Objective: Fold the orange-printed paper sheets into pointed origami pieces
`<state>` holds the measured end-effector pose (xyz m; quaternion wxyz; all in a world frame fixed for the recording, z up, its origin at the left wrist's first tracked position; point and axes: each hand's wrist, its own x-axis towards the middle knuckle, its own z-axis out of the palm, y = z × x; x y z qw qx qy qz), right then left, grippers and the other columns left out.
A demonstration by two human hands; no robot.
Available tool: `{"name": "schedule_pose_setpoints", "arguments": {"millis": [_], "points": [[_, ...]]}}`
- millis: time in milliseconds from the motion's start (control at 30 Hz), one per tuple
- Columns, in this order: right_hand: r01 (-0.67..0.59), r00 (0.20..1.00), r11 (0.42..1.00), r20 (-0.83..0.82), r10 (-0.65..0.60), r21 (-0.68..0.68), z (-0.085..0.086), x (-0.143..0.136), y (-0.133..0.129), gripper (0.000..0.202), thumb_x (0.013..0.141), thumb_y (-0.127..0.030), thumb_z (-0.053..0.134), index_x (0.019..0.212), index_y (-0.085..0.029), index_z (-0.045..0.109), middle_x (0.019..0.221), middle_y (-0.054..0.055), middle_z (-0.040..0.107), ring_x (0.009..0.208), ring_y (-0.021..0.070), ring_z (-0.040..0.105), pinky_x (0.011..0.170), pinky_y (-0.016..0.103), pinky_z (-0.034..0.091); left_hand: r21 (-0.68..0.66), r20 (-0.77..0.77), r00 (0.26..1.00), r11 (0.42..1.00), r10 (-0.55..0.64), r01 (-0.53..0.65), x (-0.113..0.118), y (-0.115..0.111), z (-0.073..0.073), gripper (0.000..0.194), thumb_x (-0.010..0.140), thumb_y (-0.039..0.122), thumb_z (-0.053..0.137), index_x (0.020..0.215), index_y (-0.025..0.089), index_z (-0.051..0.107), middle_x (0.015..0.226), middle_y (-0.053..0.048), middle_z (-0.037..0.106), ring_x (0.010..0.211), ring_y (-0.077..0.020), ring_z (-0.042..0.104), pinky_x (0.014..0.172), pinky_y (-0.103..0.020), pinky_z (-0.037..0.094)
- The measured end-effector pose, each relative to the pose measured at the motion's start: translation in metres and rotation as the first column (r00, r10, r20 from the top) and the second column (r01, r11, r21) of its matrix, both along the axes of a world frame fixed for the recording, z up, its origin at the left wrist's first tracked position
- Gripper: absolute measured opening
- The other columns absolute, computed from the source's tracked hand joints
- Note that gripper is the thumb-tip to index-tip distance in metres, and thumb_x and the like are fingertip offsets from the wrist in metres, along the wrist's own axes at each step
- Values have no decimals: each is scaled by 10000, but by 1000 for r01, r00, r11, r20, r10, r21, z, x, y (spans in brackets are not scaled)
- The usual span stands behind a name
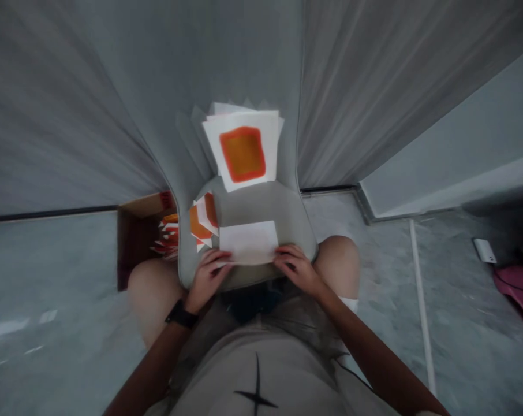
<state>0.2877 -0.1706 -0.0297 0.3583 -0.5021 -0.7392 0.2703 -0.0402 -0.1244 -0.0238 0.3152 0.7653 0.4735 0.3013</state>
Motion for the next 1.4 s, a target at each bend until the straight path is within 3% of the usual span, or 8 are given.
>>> {"name": "schedule_pose_setpoints", "arguments": {"millis": [167, 267, 367, 533, 700, 833, 1000, 1400], "points": [[366, 931, 930, -2, -366, -11, -20, -36, 13, 330, 989, -476, 652, 830, -219, 786, 973, 88, 730, 939, 251, 664, 865, 406, 548, 67, -53, 976, 976, 211, -208, 14, -4, -5, 313, 1035, 461, 576, 1007, 219, 773, 1042, -82, 743, 1050, -258, 647, 987, -433, 523], [554, 832, 833, 48, -553, -11, -27, -56, 20, 365, 975, -508, 649, 870, -178, 765, 977, 107, 714, 952, 262, 639, 883, 402, 505, 114, -89, 913, 914, 399, -389, 27, -6, -8, 425, 1032, 504, 570, 1287, 182, 680, 1133, -124, 715, 1065, -281, 653, 962, -448, 544], [613, 784, 789, 165, -599, -46, -21, -65, 28, 345, 987, -471, 615, 916, -167, 760, 963, 109, 704, 929, 260, 609, 880, 393, 460, 215, -148, 845, 851, 513, -479, 38, -7, -9, 601, 1040, 471, 565, 1541, 148, 485, 1350, -203, 628, 1218, -329, 621, 1013, -491, 537], [605, 774, 785, 328, -542, -131, 3, -61, 38, 306, 975, -412, 624, 822, -171, 734, 858, 93, 696, 859, 246, 591, 805, 345, 401, 425, -320, 892, 890, 319, -166, 43, -5, -6, 325, 1050, 273, 554, 1339, 244, 699, 1422, -120, 658, 1407, -346, 528, 1177, -553, 425], [558, 822, 761, 348, -451, -332, 26, -41, 30, 334, 983, -422, 616, 749, -194, 687, 662, 27, 645, 612, 173, 526, 615, 304, 293, 409, -385, 914, 911, 128, 45, 55, -11, -4, 378, 1061, 252, 530, 1419, 218, 646, 1440, -83, 678, 1400, -292, 566, 1248, -536, 361], [567, 810, 777, 358, -465, -273, 28, -30, 28, 344, 987, -441, 602, 772, -189, 693, 691, 46, 674, 626, 176, 550, 611, 303, 297, 386, -416, 903, 920, 106, 70, 63, -19, -6, 400, 1068, 270, 520, 1446, 192, 624, 1481, -102, 647, 1399, -287, 573, 1250, -537, 356], [587, 782, 791, 371, -500, -171, 12, -34, 29, 380, 1018, -450, 513, 863, -166, 712, 774, 93, 715, 711, 215, 606, 685, 317, 380, 372, -458, 883, 924, 101, 87, 64, -23, -9, 396, 1064, 286, 524, 1425, 174, 646, 1515, -125, 615, 1436, -307, 541, 1251, -545, 351], [672, 706, 738, 359, -611, -65, -3, -43, 25, 534, 1024, -493, 438, 1298, -86, 649, 991, 170, 734, 888, 301, 646, 823, 411, 479, 349, -464, 879, 935, 111, 66, 67, -24, -10, 438, 1065, 295, 509, 1481, 195, 605, 1570, -118, 559, 1497, -297, 480, 1266, -538, 335]]}}
